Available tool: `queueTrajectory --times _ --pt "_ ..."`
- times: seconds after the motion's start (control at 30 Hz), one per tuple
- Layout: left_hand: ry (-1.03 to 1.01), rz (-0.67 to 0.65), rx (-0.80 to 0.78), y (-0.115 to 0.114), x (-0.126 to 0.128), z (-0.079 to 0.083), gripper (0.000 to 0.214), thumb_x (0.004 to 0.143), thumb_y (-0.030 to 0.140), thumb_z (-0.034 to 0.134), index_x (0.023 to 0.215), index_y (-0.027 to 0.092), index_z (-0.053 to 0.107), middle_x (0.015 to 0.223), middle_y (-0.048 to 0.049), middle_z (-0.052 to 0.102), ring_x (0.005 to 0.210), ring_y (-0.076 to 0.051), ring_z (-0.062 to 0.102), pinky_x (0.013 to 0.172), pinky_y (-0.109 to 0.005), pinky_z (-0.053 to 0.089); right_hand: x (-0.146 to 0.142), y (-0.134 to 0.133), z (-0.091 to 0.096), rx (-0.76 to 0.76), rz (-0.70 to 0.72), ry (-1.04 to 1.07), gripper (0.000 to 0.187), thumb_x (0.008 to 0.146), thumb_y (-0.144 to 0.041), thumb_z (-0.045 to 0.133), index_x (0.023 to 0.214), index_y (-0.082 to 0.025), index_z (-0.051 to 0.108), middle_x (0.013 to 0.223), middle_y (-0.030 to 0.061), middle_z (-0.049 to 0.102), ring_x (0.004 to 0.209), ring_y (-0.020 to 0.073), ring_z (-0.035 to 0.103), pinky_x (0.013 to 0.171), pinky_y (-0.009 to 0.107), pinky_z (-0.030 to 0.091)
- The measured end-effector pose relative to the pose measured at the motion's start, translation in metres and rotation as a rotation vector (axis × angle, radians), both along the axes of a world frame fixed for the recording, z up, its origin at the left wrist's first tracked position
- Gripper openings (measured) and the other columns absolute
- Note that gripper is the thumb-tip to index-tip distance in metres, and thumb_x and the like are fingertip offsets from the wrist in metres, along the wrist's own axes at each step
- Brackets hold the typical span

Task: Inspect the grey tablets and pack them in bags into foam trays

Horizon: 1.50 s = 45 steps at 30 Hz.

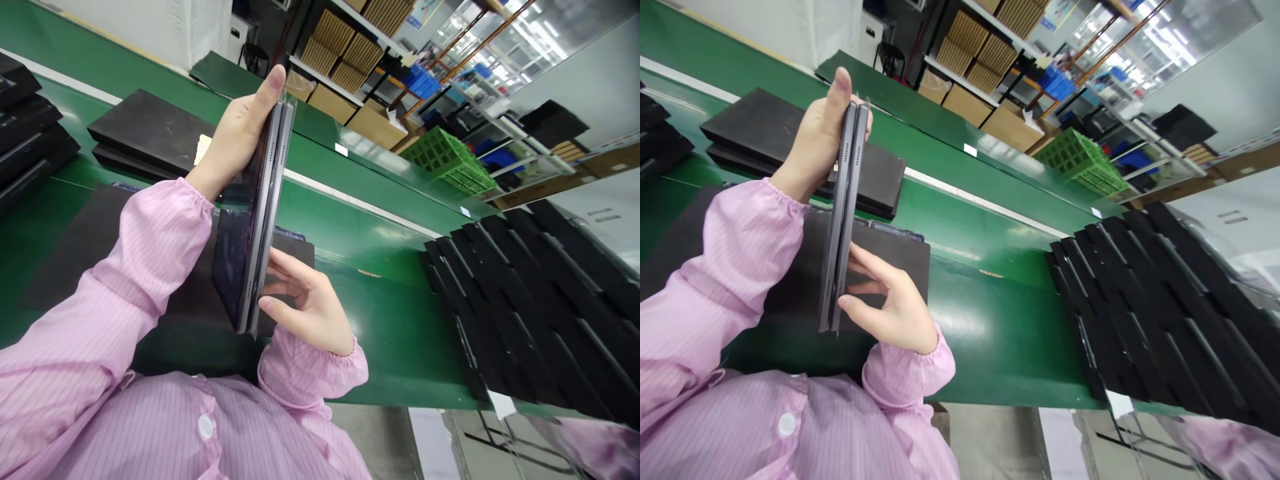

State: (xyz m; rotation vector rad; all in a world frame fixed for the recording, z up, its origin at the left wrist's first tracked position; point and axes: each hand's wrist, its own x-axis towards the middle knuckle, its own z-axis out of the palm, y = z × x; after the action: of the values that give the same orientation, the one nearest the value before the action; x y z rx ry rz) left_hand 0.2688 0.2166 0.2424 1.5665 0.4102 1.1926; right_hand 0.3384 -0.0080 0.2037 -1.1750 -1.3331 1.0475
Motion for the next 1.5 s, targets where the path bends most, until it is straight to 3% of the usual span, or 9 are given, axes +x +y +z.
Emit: queueTrajectory --times 0.6,0.83,1.0,1.13,1.33,1.5 --pt "0.062 -0.041 -0.056 -0.011 -0.003 0.009 0.082 0.062 0.094 0.022 0.063 0.018 0.054 0.063 -0.0032 0.038 0.074 -0.012 0.046 0.070 -0.032 0.045 -0.008 -0.009 0.006 -0.020 -0.061 -0.161 0.065 0.081 -0.010 0.067 0.143 -0.027 0.053 0.138 0.0069 0.066 0.120 0.0234 0.068 0.087 0.033 0.066" --pt "0.006 -0.006 0.007 -0.010 -0.002 0.006 0.074 0.066 0.091 0.029 0.056 0.021 0.047 0.056 -0.0001 0.034 0.055 -0.007 0.036 0.054 -0.030 0.033 -0.030 -0.009 0.015 -0.024 -0.239 -0.334 0.067 0.084 -0.017 0.068 0.148 -0.022 0.046 0.134 0.0098 0.067 0.115 0.0252 0.069 0.088 0.037 0.065" --pt "0.006 0.008 -0.020 -0.008 -0.001 0.004 0.067 0.076 0.083 0.036 0.056 0.020 0.046 0.058 -0.0012 0.036 0.062 -0.009 0.040 0.062 -0.031 0.039 -0.026 -0.009 0.019 0.055 -0.081 -0.553 0.089 0.079 -0.012 0.065 0.159 -0.020 0.026 0.156 0.0114 0.046 0.138 0.0279 0.052 0.097 0.036 0.061" --pt "0.015 -0.001 -0.013 -0.009 -0.003 0.006 0.063 0.085 0.074 0.038 0.053 0.020 0.040 0.059 -0.0003 0.033 0.062 -0.007 0.038 0.064 -0.031 0.039 -0.016 -0.009 0.020 0.091 -0.017 -0.550 0.094 0.078 -0.012 0.063 0.161 -0.021 0.020 0.160 0.0098 0.040 0.144 0.0290 0.045 0.098 0.036 0.061" --pt "-0.016 -0.004 0.000 -0.010 -0.001 0.005 0.061 0.090 0.069 0.042 0.055 0.019 0.040 0.060 -0.0006 0.035 0.071 -0.010 0.044 0.075 -0.034 0.045 -0.005 -0.014 0.015 0.033 -0.004 -0.493 0.093 0.079 -0.013 0.064 0.161 -0.030 0.024 0.160 0.0041 0.041 0.140 0.0326 0.050 0.103 0.046 0.058" --pt "-0.042 -0.022 0.030 -0.009 -0.001 0.003 0.061 0.087 0.071 0.043 0.052 0.021 0.041 0.057 -0.0006 0.033 0.061 -0.009 0.036 0.066 -0.033 0.038 -0.006 -0.013 0.012 0.011 -0.034 -0.352 0.080 0.082 -0.015 0.067 0.154 -0.031 0.038 0.150 0.0057 0.054 0.128 0.0297 0.062 0.099 0.045 0.060"
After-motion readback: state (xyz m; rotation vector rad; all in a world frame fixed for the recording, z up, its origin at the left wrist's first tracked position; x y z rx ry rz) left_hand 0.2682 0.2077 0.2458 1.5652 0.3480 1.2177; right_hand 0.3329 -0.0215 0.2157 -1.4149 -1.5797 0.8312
